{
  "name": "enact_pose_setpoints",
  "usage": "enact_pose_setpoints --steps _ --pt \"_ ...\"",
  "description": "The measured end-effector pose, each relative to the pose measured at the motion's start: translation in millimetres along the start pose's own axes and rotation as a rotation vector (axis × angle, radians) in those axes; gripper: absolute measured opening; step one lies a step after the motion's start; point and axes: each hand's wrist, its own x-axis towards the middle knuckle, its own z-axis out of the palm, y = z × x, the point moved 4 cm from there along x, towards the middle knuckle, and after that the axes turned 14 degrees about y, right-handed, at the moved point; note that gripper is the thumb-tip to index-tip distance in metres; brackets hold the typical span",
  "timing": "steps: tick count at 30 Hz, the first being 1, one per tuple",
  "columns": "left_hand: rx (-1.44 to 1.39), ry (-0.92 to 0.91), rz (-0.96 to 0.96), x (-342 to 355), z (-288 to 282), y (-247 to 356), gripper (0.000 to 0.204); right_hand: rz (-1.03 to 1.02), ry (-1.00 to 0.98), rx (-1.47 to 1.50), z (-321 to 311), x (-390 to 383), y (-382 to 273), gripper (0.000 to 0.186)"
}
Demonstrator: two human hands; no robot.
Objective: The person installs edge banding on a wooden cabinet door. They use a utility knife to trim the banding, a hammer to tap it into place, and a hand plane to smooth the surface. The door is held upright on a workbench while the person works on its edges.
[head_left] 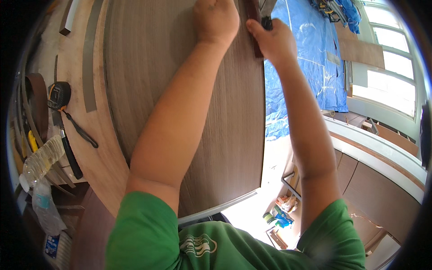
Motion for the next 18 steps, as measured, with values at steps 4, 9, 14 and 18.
enact_pose_setpoints --steps 4,9,14,18 --pt "0.022 0.001 0.003 5.3 -5.1 10.8 0.034 0.000 -0.030 0.071 -21.0 -91.7 27.1 0.061" --pt "0.072 -0.038 0.024 3.9 1.6 9.9 0.033 0.049 0.007 0.146 -55.0 -234.2 90.8 0.046" --pt "0.131 -0.032 0.018 6.2 -2.5 11.2 0.033 0.231 -0.115 0.152 -110.6 -380.7 144.3 0.044" --pt "0.094 -0.042 0.033 0.0 1.8 13.1 0.035 0.569 -0.048 0.454 -131.7 -384.8 172.1 0.041"
